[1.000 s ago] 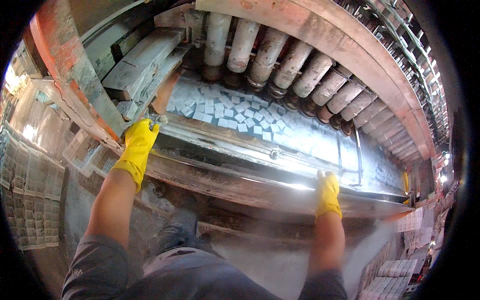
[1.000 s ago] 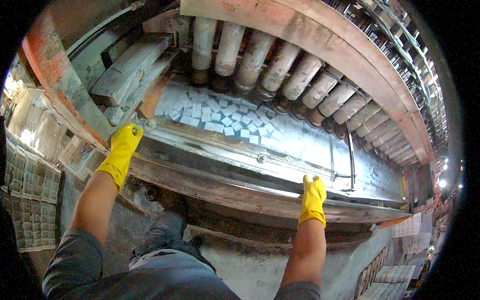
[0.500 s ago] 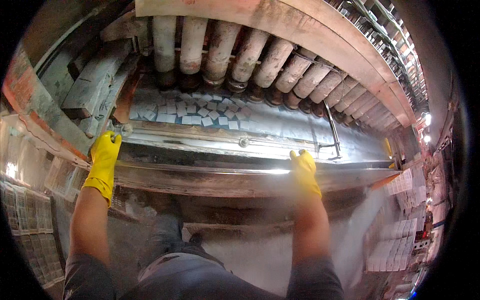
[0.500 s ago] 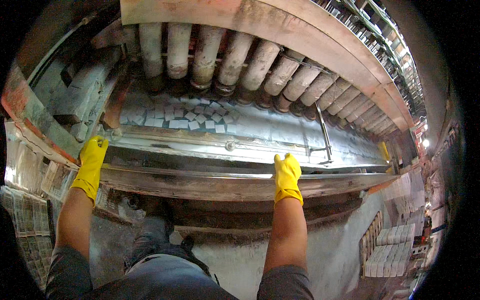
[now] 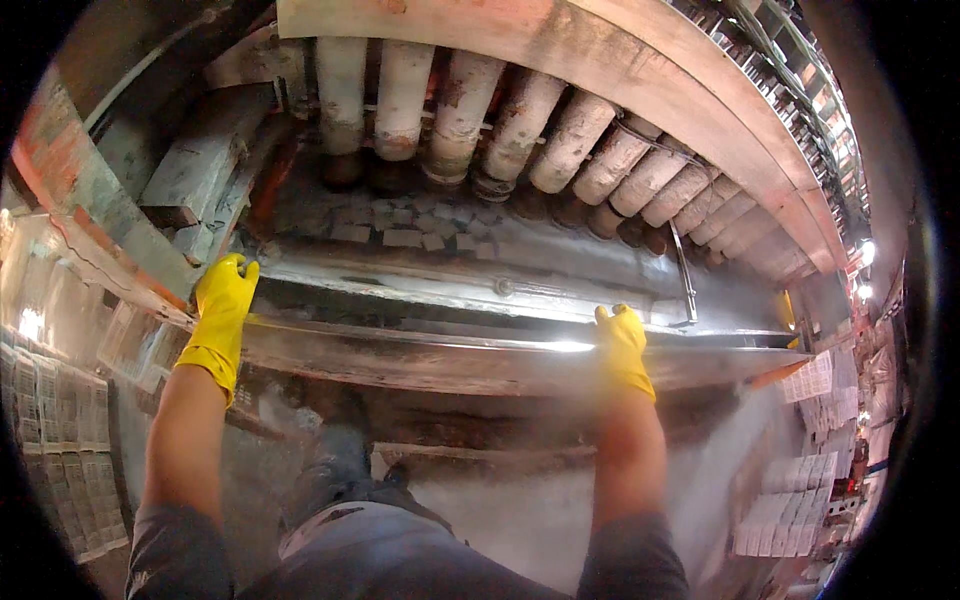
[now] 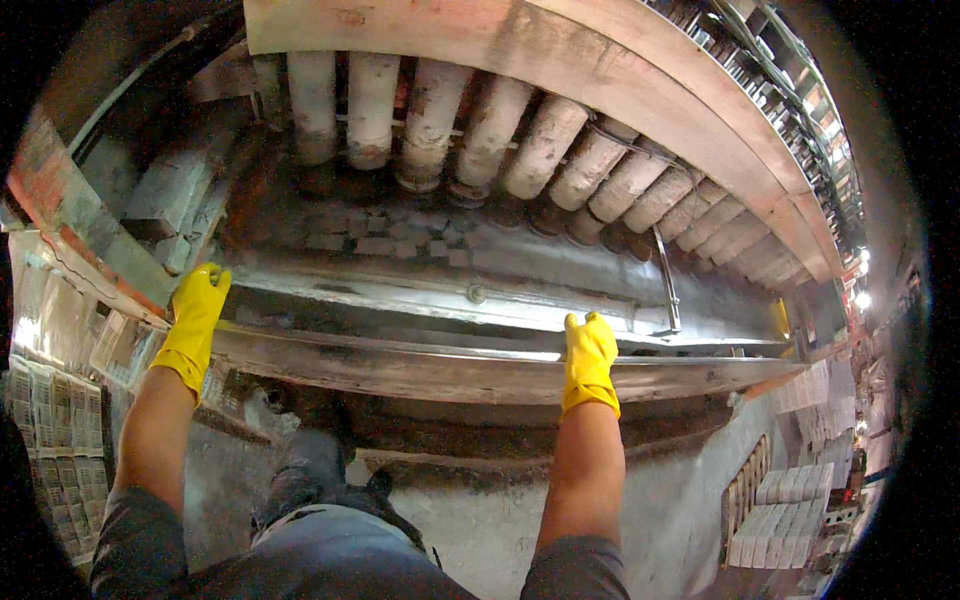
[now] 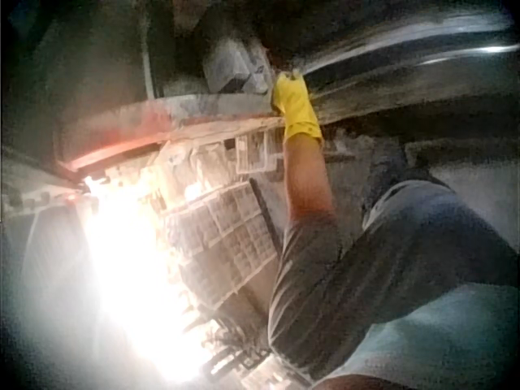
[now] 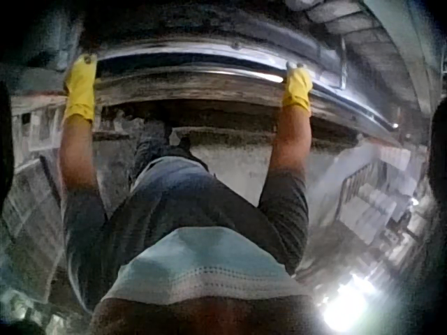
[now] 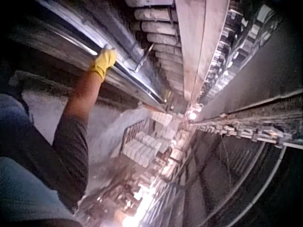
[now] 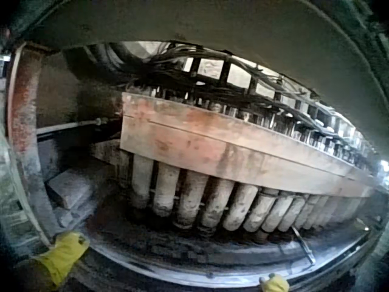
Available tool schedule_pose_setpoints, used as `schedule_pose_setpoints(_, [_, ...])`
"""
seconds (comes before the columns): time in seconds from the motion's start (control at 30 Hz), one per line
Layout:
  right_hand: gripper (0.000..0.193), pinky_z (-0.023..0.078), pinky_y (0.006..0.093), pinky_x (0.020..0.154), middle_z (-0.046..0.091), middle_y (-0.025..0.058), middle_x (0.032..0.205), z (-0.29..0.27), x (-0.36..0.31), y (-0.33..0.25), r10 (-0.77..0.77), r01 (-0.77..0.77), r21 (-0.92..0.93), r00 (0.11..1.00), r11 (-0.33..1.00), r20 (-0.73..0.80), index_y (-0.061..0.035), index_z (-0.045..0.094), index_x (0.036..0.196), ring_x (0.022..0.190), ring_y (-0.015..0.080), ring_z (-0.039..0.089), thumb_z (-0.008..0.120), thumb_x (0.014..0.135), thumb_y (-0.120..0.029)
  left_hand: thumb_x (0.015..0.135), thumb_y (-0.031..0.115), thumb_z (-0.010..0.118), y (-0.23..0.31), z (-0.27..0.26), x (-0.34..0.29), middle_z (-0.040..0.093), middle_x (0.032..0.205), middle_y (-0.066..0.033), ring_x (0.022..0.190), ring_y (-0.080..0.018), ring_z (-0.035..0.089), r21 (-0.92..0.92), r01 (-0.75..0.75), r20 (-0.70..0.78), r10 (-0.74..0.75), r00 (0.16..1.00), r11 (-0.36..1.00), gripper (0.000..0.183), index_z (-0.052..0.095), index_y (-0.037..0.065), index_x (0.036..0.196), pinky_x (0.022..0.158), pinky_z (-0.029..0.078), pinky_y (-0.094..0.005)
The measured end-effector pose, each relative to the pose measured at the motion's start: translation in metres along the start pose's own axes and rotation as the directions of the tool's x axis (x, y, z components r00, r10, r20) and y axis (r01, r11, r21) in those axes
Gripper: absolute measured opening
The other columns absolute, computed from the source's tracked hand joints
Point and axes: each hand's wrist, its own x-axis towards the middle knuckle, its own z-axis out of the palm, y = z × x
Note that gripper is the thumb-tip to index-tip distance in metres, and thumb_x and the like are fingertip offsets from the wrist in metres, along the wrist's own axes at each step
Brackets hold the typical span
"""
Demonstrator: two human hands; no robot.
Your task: The person moves small square ceramic tiles from a conveyor belt into a white plastic basket, then arranges them on a flat surface and uses a caliper to measure a tile. The person wears yellow gloves and works in a factory setting with stacked crates and machinery.
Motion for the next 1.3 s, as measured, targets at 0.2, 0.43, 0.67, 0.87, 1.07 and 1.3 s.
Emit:
schedule_pose_setpoints(0.2, [0.063,0.058,0.0435,0.090,0.074,0.0216,0.124,-0.007,0.001,-0.013,0.043,-0.045,0.030,0.998,0.999,0.039,-0.0025,0.066,0.137,0.101,0.0348,0.076,0.069,0.095,-0.049,0.093,0.046,0.073,0.004,0.001,0.001,0.077,0.119,-0.0103,0.111,-0.0327,0.072,0.009,0.005,-0.003,-0.005,1.000,1.000,0.044,0.074,0.013,0.122,0.095,0.056,-0.0437])
schedule_pose_setpoints(0.43, [0.064,0.050,0.0450,0.106,0.070,0.0218,0.132,-0.018,-0.001,-0.032,0.047,-0.052,0.063,0.996,0.997,0.080,-0.0038,0.067,0.136,0.124,0.0373,0.066,0.068,0.094,-0.052,0.093,0.046,0.073,-0.001,0.000,0.005,0.077,0.118,-0.0109,0.109,-0.0336,0.073,0.031,0.015,-0.020,-0.014,1.000,0.999,0.043,0.075,0.014,0.121,0.095,0.056,-0.0443])
schedule_pose_setpoints(0.67, [0.064,0.049,0.0449,0.108,0.069,0.0212,0.135,0.000,0.039,-0.009,-0.026,0.027,-0.037,1.000,0.999,0.016,-0.0042,0.068,0.136,0.128,0.0375,0.064,0.068,0.094,-0.053,0.094,0.046,0.070,0.021,-0.011,0.020,0.075,0.122,-0.0119,0.113,-0.0358,0.070,0.008,0.020,0.037,-0.020,0.999,1.000,0.043,0.074,0.013,0.122,0.096,0.055,-0.0464])
schedule_pose_setpoints(0.87, [0.064,0.050,0.0455,0.105,0.070,0.0219,0.133,-0.018,0.051,-0.046,-0.021,0.024,-0.033,0.996,0.999,0.089,-0.0018,0.067,0.136,0.125,0.0384,0.066,0.067,0.094,-0.050,0.095,0.046,0.066,0.040,-0.024,0.037,0.075,0.122,-0.0123,0.114,-0.0374,0.069,0.063,0.014,0.060,-0.017,0.998,0.998,0.042,0.074,0.013,0.120,0.097,0.054,-0.0495])
schedule_pose_setpoints(1.07, [0.065,0.052,0.0470,0.102,0.070,0.0221,0.133,-0.003,0.080,-0.032,-0.044,0.046,-0.047,0.998,0.998,0.046,-0.0027,0.065,0.138,0.123,0.0384,0.067,0.065,0.095,-0.052,0.097,0.049,0.062,0.059,-0.023,0.052,0.072,0.128,-0.0162,0.119,-0.0395,0.066,0.103,0.024,0.106,-0.035,0.994,0.994,0.048,0.072,0.009,0.123,0.103,0.051,-0.0503])
schedule_pose_setpoints(1.3, [0.062,0.057,0.0492,0.092,0.070,0.0188,0.131,-0.004,0.101,-0.048,0.010,0.002,-0.127,0.995,0.992,0.098,-0.0056,0.066,0.137,0.119,0.0369,0.068,0.065,0.096,-0.053,0.097,0.048,0.062,0.057,-0.014,0.067,0.073,0.119,-0.0202,0.112,-0.0416,0.068,0.098,0.002,0.050,-0.007,0.999,0.995,0.047,0.072,0.008,0.118,0.098,0.053,-0.0527])
